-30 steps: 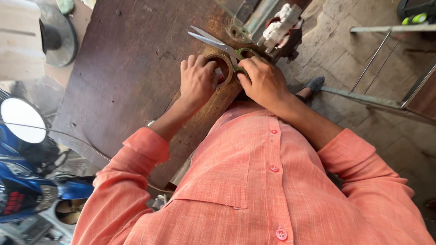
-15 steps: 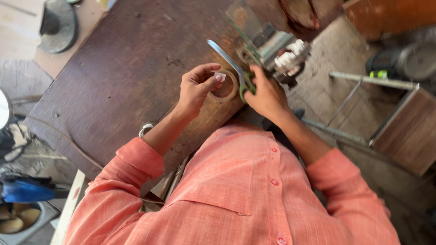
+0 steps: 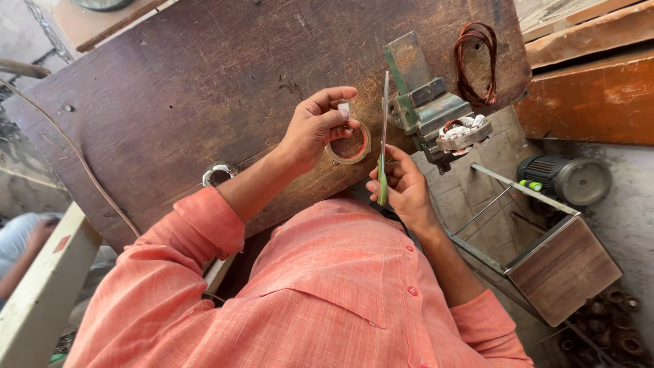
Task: The person manipulates a small electrical component clamped in a vise, using hands to adjust copper wire and white insulating material. They use scissors to trim the wire and continue to arrange the internal components of the device.
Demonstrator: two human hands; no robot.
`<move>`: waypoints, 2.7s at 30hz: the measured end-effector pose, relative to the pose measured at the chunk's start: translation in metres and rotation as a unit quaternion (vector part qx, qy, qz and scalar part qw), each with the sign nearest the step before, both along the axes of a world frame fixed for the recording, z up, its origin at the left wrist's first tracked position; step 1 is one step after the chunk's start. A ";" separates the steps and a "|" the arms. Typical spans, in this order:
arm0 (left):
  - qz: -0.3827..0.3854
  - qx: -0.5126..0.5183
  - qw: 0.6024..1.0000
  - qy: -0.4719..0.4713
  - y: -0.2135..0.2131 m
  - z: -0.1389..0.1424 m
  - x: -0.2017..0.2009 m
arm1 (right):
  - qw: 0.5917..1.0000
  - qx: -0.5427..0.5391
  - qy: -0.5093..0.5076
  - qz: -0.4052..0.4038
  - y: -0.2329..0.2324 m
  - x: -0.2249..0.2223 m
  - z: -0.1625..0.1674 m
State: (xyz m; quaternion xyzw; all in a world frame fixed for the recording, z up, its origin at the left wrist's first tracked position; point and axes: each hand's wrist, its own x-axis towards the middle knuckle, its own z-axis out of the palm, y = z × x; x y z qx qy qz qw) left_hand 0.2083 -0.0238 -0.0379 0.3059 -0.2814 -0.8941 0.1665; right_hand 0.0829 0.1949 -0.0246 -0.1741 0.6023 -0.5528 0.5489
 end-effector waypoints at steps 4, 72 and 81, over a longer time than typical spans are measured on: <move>0.016 -0.013 0.999 -0.025 -0.007 0.006 0.001 | 0.999 0.012 0.033 0.004 -0.003 0.005 0.002; -0.099 -0.120 0.983 -0.097 0.032 0.029 -0.011 | 0.813 0.042 0.571 0.104 -0.028 -0.023 0.022; -0.208 -0.116 0.971 -0.019 0.056 0.046 -0.034 | 0.856 -0.074 0.511 -0.032 0.008 -0.023 0.069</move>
